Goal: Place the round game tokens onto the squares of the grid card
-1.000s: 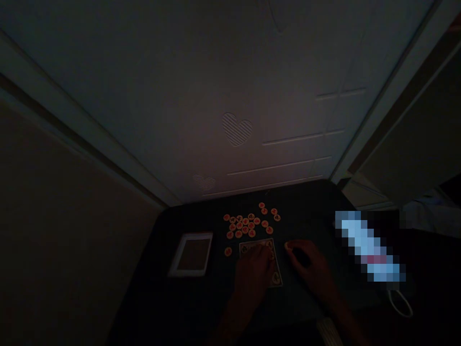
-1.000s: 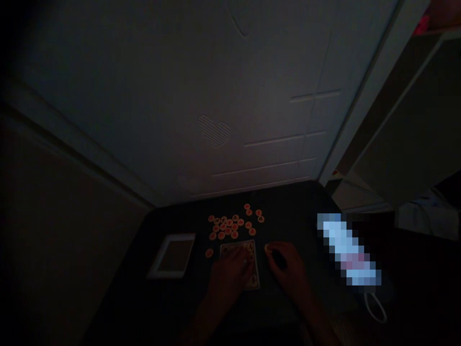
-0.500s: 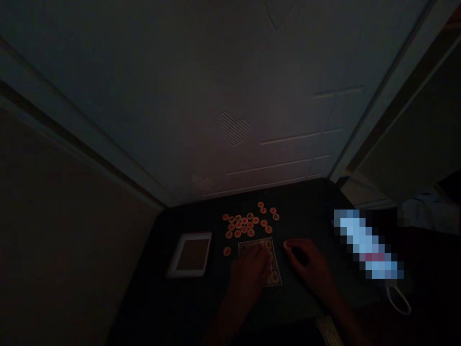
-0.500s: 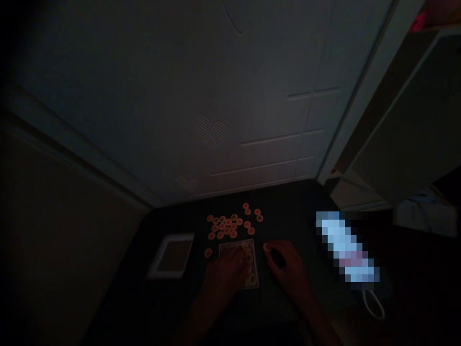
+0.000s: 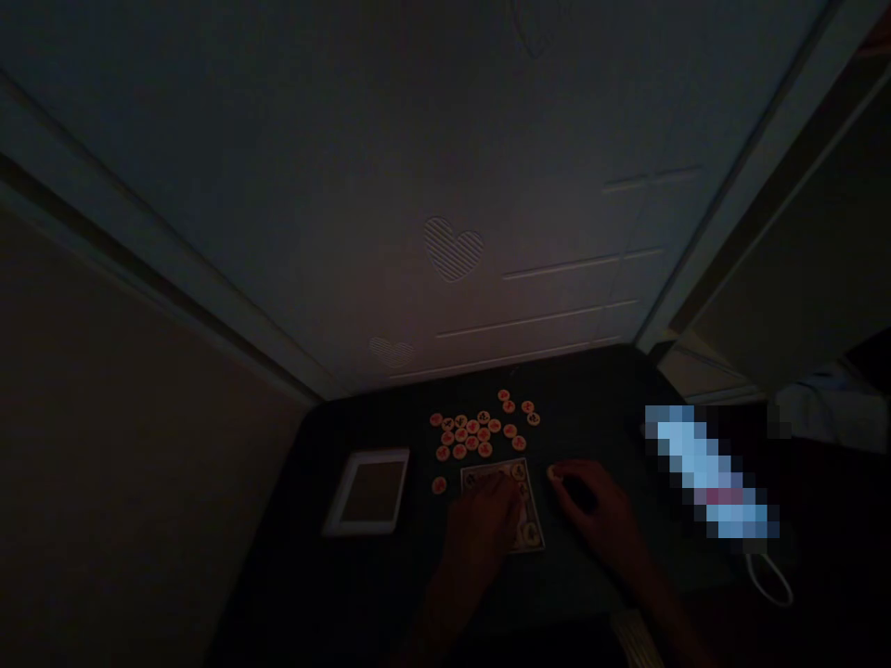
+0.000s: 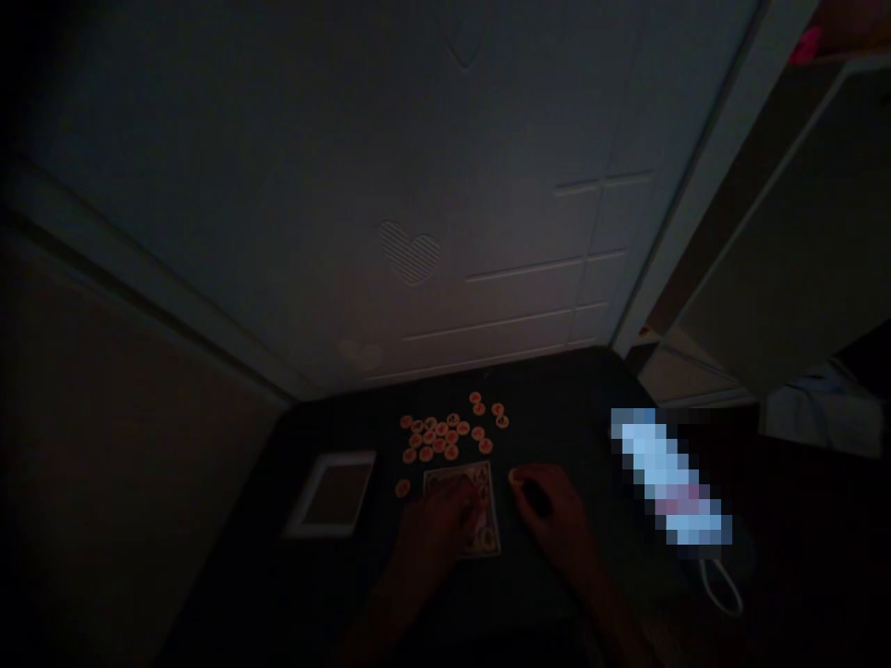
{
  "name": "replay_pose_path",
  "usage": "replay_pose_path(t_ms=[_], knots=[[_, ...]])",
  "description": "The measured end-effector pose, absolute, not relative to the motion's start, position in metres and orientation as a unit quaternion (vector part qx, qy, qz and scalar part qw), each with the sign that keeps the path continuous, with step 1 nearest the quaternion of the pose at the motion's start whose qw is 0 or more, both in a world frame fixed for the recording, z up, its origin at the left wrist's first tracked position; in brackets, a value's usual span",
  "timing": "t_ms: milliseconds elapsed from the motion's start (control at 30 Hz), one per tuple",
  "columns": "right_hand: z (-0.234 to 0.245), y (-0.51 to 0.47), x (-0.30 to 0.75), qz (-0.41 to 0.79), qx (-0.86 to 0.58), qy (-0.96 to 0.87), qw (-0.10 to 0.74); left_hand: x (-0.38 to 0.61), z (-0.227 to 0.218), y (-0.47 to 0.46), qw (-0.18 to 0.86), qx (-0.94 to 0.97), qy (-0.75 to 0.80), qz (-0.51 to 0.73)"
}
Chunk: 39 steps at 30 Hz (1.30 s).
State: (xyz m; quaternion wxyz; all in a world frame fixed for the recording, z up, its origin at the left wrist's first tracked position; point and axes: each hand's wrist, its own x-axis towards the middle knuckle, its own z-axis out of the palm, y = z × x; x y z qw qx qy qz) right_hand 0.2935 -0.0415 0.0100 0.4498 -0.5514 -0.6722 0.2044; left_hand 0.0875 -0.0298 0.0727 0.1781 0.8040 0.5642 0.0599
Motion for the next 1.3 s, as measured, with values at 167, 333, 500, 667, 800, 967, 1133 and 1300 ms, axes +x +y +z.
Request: replay_pose_path(t_ms=[167, 333, 500, 667, 800, 967, 1133, 1300], knots=[[0.01, -0.042, 0.294, 0.209, -0.558, -0.669, 0.445, 0.083, 0.073, -0.033, 0.193, 0.803, 0.559, 0.08], [0.011, -0.043, 0.292, 0.221, -0.554, -0.665, 0.45, 0.071, 0.075, -0.041, 0.238, 0.768, 0.577, 0.147], [0.027, -0.051, 0.28, 0.266, -0.527, -0.685, 0.428, 0.067, 0.08, -0.045, 0.352, 0.685, 0.599, 0.22], [0.042, -0.058, 0.265, 0.286, -0.479, -0.717, 0.418, 0.067, 0.08, -0.043, 0.445, 0.645, 0.557, 0.275], [0.046, -0.058, 0.259, 0.272, -0.454, -0.74, 0.416, 0.064, 0.078, -0.042, 0.53, 0.589, 0.532, 0.298], [0.044, -0.059, 0.256, 0.239, -0.463, -0.735, 0.435, 0.06, 0.077, -0.043, 0.564, 0.544, 0.537, 0.312], [0.043, -0.06, 0.255, 0.226, -0.451, -0.746, 0.434, 0.06, 0.076, -0.044, 0.573, 0.531, 0.536, 0.32], [0.045, -0.06, 0.257, 0.209, -0.449, -0.755, 0.431, 0.06, 0.077, -0.045, 0.587, 0.515, 0.535, 0.322]])
